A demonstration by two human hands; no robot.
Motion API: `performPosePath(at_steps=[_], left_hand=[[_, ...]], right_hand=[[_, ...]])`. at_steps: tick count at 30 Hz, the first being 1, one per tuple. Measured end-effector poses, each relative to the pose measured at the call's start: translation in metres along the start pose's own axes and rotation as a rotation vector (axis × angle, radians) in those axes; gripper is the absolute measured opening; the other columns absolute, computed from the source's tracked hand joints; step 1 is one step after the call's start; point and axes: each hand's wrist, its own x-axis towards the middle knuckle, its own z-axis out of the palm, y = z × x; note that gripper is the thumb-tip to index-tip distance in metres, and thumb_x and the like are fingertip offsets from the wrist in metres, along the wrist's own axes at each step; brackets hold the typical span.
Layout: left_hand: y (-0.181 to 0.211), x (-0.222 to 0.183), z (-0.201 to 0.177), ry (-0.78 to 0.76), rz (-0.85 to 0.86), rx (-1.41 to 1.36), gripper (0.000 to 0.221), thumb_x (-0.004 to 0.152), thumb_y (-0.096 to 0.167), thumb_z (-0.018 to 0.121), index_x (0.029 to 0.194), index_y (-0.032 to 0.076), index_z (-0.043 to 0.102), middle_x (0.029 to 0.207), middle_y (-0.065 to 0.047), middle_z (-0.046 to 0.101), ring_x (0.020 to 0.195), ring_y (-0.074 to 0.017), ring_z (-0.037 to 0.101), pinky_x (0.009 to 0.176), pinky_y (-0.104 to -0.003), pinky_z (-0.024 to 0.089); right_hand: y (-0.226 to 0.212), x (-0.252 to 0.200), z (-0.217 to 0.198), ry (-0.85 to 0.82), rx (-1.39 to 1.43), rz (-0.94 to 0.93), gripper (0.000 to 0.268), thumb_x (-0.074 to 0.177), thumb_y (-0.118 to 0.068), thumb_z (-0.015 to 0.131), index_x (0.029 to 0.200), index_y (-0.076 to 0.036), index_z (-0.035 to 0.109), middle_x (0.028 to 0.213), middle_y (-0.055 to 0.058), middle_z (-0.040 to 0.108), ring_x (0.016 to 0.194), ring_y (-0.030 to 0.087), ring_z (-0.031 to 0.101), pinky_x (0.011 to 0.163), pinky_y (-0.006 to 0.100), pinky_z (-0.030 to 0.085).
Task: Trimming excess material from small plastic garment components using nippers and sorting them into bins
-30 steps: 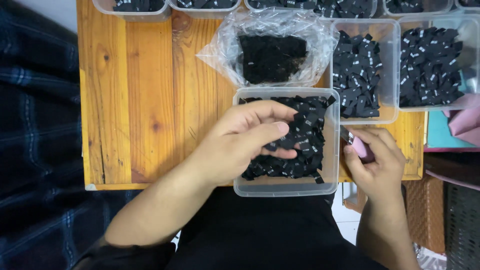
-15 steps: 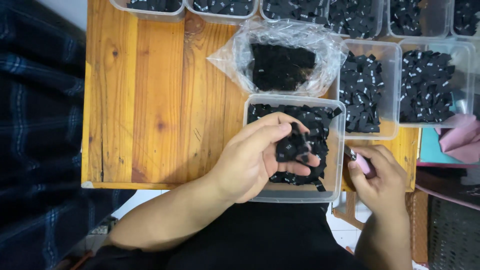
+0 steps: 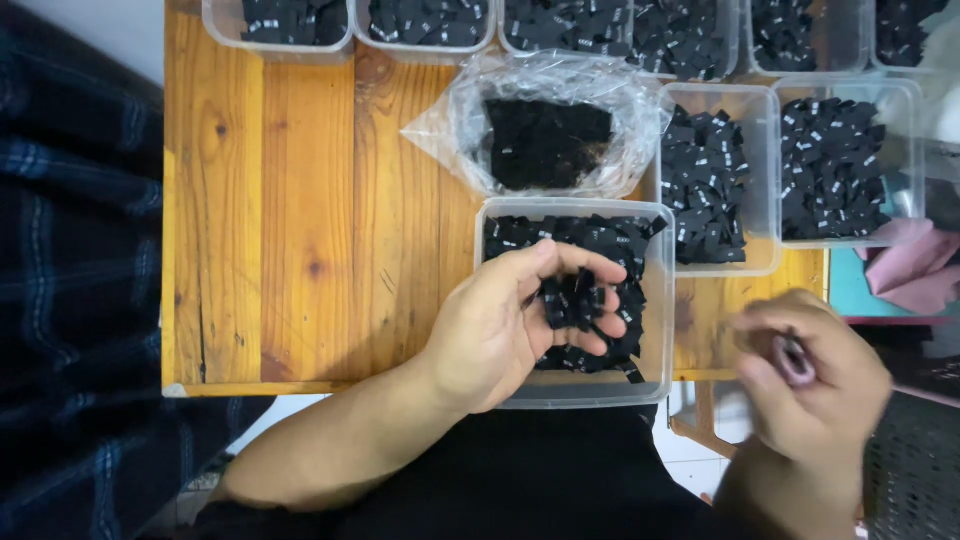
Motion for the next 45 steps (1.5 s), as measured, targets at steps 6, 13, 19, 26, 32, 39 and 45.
performPosePath(at_steps=[6,13,19,26,32,39,45], left_hand=[[0.001,0.002,0.002,0.065,0.016,0.202,0.038,0.100,0.000,0.040,0.126,-0.008,0.067,0.108,-0.022,0.067,0.092,-0.0275,0.069,0.075,-0.030,0.056],[0.004,0.002,0.009,0.164,0.125,0.588,0.029,0.098,0.003,0.053,0.120,0.004,0.071,0.111,-0.012,0.074,0.075,-0.0163,0.068,0.075,-0.025,0.059],[0.001,0.003,0.009,0.176,0.201,0.648,0.026,0.096,0.007,0.064,0.121,0.006,0.071,0.105,-0.009,0.074,0.075,-0.0143,0.070,0.074,-0.023,0.062],[0.003,0.003,0.008,0.161,0.195,0.399,0.021,0.097,0.002,0.061,0.116,-0.002,0.067,0.100,-0.014,0.067,0.086,-0.0212,0.072,0.073,-0.029,0.064],[0.004,0.005,0.001,0.106,0.126,0.084,0.019,0.102,0.007,0.051,0.111,-0.004,0.064,0.098,-0.019,0.066,0.087,-0.0270,0.069,0.070,-0.035,0.058],[0.000,0.010,-0.002,0.128,0.171,-0.038,0.014,0.099,0.013,0.055,0.091,0.003,0.057,0.096,-0.013,0.059,0.078,-0.0232,0.062,0.061,-0.033,0.049],[0.007,0.008,0.000,0.066,0.153,-0.118,0.015,0.097,0.013,0.056,0.087,0.002,0.053,0.085,-0.014,0.055,0.066,-0.0211,0.052,0.060,-0.029,0.041]], right_hand=[[-0.040,0.050,0.039,-0.066,0.192,0.141,0.019,0.088,-0.006,0.073,0.107,-0.006,0.070,0.089,0.007,0.067,0.063,0.009,0.052,0.060,0.021,0.040],[-0.048,0.069,0.058,-0.145,0.152,0.256,0.015,0.086,-0.013,0.077,0.100,-0.009,0.073,0.081,0.002,0.063,0.067,0.011,0.054,0.067,0.024,0.042],[-0.045,0.078,0.065,-0.122,0.139,0.226,0.008,0.089,-0.008,0.074,0.096,-0.008,0.071,0.080,0.002,0.061,0.068,0.011,0.053,0.067,0.025,0.043],[-0.041,0.079,0.066,-0.059,0.248,0.326,0.006,0.094,-0.003,0.069,0.089,-0.007,0.068,0.075,-0.001,0.059,0.068,0.008,0.048,0.066,0.023,0.040],[-0.046,0.085,0.069,-0.038,0.438,0.358,0.005,0.095,-0.003,0.067,0.090,-0.003,0.066,0.081,0.005,0.064,0.070,0.014,0.063,0.068,0.025,0.052],[-0.025,0.079,0.075,0.019,0.491,0.269,0.003,0.093,-0.003,0.067,0.094,-0.004,0.066,0.088,0.006,0.065,0.080,0.014,0.058,0.076,0.027,0.047],[-0.017,0.083,0.078,0.132,1.098,0.503,0.006,0.091,-0.005,0.065,0.092,-0.001,0.061,0.084,0.006,0.049,0.065,0.011,0.038,0.060,0.023,0.032]])
